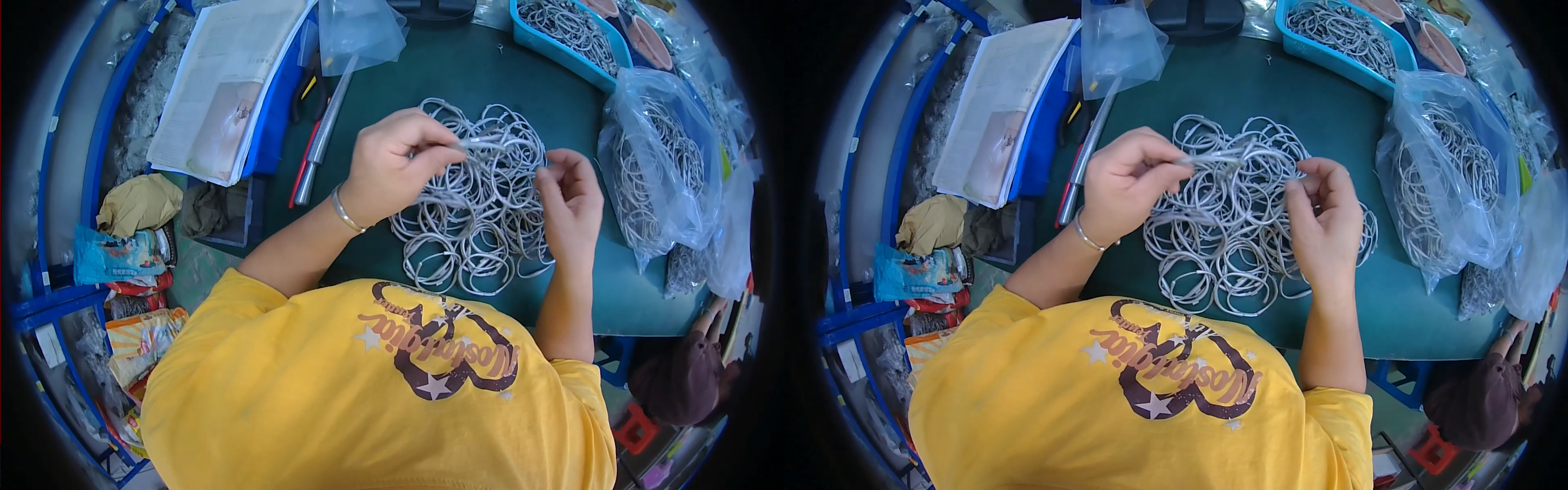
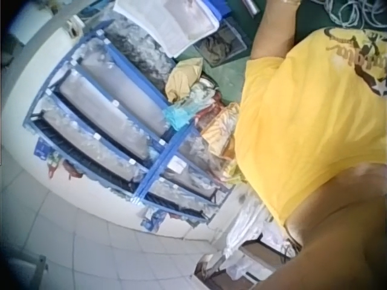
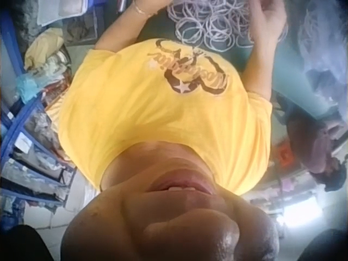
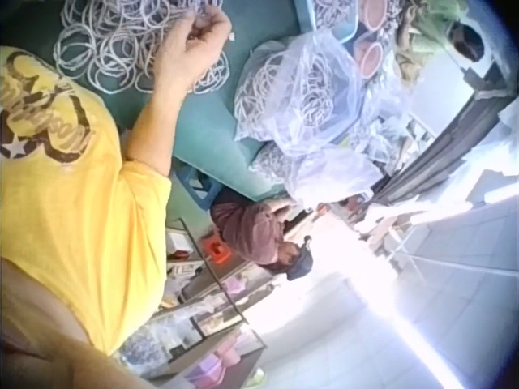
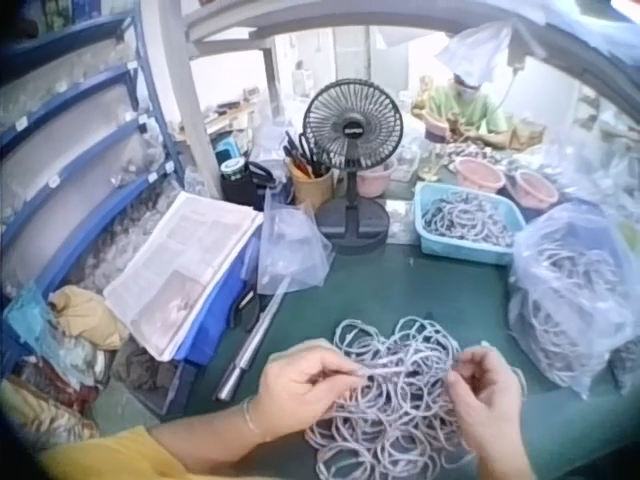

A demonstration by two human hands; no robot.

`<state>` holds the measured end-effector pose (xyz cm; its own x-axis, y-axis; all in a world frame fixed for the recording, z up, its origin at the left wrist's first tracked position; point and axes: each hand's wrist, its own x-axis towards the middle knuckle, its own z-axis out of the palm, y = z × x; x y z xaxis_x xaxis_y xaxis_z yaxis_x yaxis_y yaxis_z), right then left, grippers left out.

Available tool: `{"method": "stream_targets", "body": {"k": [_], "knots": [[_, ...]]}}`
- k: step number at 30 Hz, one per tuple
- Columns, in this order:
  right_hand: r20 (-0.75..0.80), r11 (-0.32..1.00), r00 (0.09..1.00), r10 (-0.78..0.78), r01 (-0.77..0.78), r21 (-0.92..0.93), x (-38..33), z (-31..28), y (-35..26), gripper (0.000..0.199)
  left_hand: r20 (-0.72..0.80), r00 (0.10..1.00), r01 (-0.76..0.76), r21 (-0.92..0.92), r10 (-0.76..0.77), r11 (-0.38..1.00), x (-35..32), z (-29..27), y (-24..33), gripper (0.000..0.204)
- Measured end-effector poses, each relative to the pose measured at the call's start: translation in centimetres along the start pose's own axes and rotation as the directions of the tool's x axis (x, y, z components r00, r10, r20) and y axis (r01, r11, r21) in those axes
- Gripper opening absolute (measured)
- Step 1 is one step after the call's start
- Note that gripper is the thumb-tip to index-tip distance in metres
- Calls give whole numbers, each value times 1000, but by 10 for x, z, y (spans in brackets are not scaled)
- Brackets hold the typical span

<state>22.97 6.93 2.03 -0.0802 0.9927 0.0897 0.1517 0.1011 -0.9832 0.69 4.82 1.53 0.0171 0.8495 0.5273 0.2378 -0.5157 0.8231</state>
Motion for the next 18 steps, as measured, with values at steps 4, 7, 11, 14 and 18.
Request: {"method": "stream_targets", "body": {"k": [4,7,11,14,18], "knots": [[158,922,975,-157,202,-329,-5,6,-7,14,-63,969,191,-427,-240,884,-7,-6,22,11],[182,884,885,-428,452,-122,-4,15,-14,20,-55,940,256,-540,-337,802,-8,-12,26,15],[283,909,875,-394,417,-24,-1,34,-44,19,127,992,-9,-75,18,997,-19,-14,27,14],[323,739,733,-598,661,-131,15,25,-41,13,102,990,-96,-40,99,995,-14,-15,31,19],[262,688,713,-650,699,-197,14,19,-56,7,2,1000,-4,-182,5,983,-5,-14,30,38]]}}
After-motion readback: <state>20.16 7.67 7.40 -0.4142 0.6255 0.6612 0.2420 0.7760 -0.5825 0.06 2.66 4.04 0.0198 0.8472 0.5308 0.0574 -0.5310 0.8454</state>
